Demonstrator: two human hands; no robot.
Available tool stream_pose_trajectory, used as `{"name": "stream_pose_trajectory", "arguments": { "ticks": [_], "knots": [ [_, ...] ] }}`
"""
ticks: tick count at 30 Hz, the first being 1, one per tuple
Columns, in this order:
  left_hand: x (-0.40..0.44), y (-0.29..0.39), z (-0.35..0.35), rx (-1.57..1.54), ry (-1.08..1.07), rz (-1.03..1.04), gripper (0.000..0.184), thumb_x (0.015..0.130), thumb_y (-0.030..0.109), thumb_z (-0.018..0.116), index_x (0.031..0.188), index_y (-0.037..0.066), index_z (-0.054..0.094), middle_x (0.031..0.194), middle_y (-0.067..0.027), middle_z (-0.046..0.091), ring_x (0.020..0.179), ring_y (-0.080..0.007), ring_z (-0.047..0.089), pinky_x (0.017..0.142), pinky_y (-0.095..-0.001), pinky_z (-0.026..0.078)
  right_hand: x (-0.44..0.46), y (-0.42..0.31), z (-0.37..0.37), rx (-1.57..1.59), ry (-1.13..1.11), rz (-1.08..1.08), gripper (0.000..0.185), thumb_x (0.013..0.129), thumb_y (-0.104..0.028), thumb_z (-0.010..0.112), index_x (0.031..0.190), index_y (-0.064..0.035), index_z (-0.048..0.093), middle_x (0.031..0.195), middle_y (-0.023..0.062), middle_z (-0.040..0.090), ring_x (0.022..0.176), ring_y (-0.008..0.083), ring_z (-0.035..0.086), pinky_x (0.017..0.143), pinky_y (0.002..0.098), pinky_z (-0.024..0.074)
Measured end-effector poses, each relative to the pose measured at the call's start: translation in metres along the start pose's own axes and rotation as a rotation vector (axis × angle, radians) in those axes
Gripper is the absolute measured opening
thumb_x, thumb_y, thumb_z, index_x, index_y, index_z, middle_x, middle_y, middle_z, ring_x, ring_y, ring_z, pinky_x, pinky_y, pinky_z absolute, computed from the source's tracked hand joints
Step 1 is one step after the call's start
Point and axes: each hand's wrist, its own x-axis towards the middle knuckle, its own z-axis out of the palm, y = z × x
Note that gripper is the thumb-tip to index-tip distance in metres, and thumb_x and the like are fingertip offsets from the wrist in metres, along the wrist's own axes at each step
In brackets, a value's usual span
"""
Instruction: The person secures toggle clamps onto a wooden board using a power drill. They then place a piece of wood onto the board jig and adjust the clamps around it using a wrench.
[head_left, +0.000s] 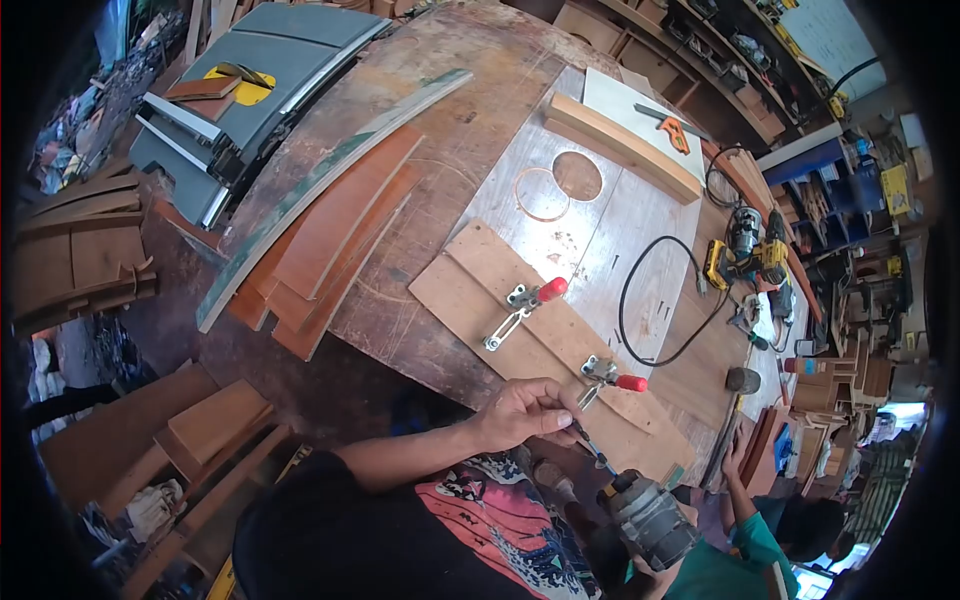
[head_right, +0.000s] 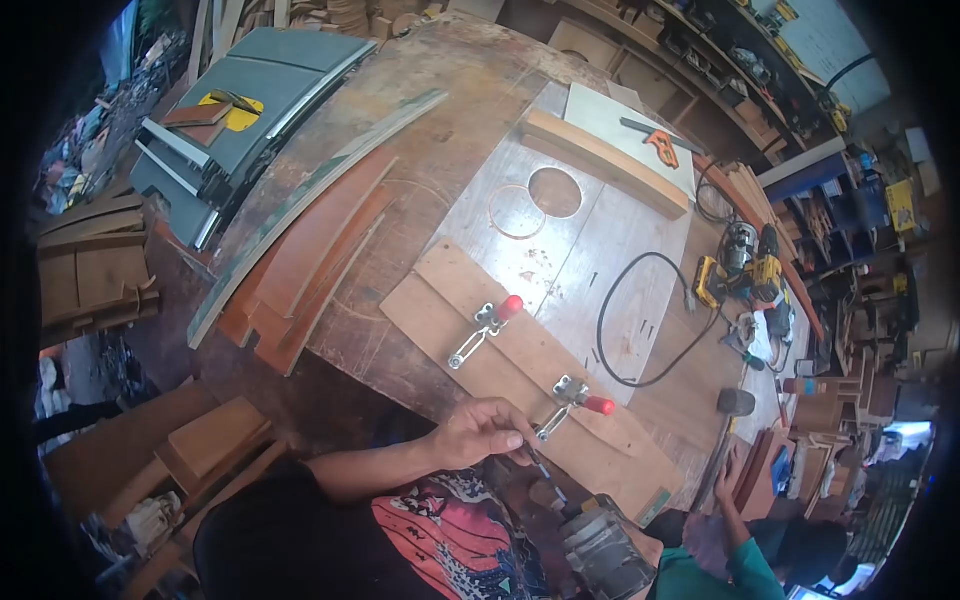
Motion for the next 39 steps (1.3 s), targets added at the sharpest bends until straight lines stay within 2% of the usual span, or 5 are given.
{"name": "stream_pose_trajectory", "arguments": {
  "ticks": [5,12,16,27,39],
  "knots": [
    [0.016,0.031,-0.003,0.482,-0.020,-0.008,0.013,0.097,0.004,0.070,0.107,-0.002,0.076,0.111,-0.0114,0.077,0.105,-0.0183,0.070,0.097,-0.0348,0.054,0.023,0.000,-0.034,-0.237,0.027,-0.118,0.042,0.072,-0.015,0.080,0.111,-0.0024,0.075,0.105,0.0180,0.075,0.090,0.0339,0.072,0.082,0.0424,0.0563],
    [0.093,0.049,-0.016,1.334,-0.074,0.495,0.016,0.089,0.010,0.075,0.102,0.002,0.078,0.105,-0.0153,0.076,0.101,-0.0323,0.070,0.085,-0.0413,0.056,0.129,-0.083,-0.079,-0.660,-0.260,-0.475,0.043,0.068,-0.013,0.077,0.110,-0.0022,0.073,0.101,0.0233,0.072,0.091,0.0421,0.070,0.083,0.0483,0.0553],
    [0.110,0.025,-0.025,1.362,0.066,0.347,0.016,0.087,0.010,0.074,0.101,0.001,0.078,0.101,-0.0154,0.076,0.093,-0.0337,0.072,0.080,-0.0417,0.056,0.202,-0.126,-0.062,-0.868,-0.385,-0.569,0.020,0.068,-0.008,0.072,0.084,0.0038,0.071,0.087,0.0280,0.071,0.092,0.0447,0.070,0.080,0.0505,0.0570],
    [0.121,-0.023,-0.063,1.615,0.002,0.234,0.013,0.087,0.012,0.074,0.098,0.008,0.080,0.101,-0.0065,0.077,0.105,-0.0245,0.067,0.103,-0.0413,0.037,0.270,-0.085,-0.032,-1.021,-0.678,-0.575,0.024,0.070,-0.013,0.077,0.088,0.0009,0.072,0.088,0.0252,0.073,0.094,0.0415,0.072,0.084,0.0476,0.0581],
    [0.120,-0.022,-0.061,1.627,0.002,0.288,0.013,0.087,0.012,0.075,0.099,0.008,0.080,0.098,-0.0060,0.077,0.102,-0.0230,0.068,0.099,-0.0400,0.039,0.270,-0.084,-0.034,-1.020,-0.721,-0.571,0.026,0.070,-0.006,0.071,0.094,0.0043,0.072,0.094,0.0258,0.074,0.097,0.0420,0.072,0.082,0.0480,0.0599]
  ]
}}
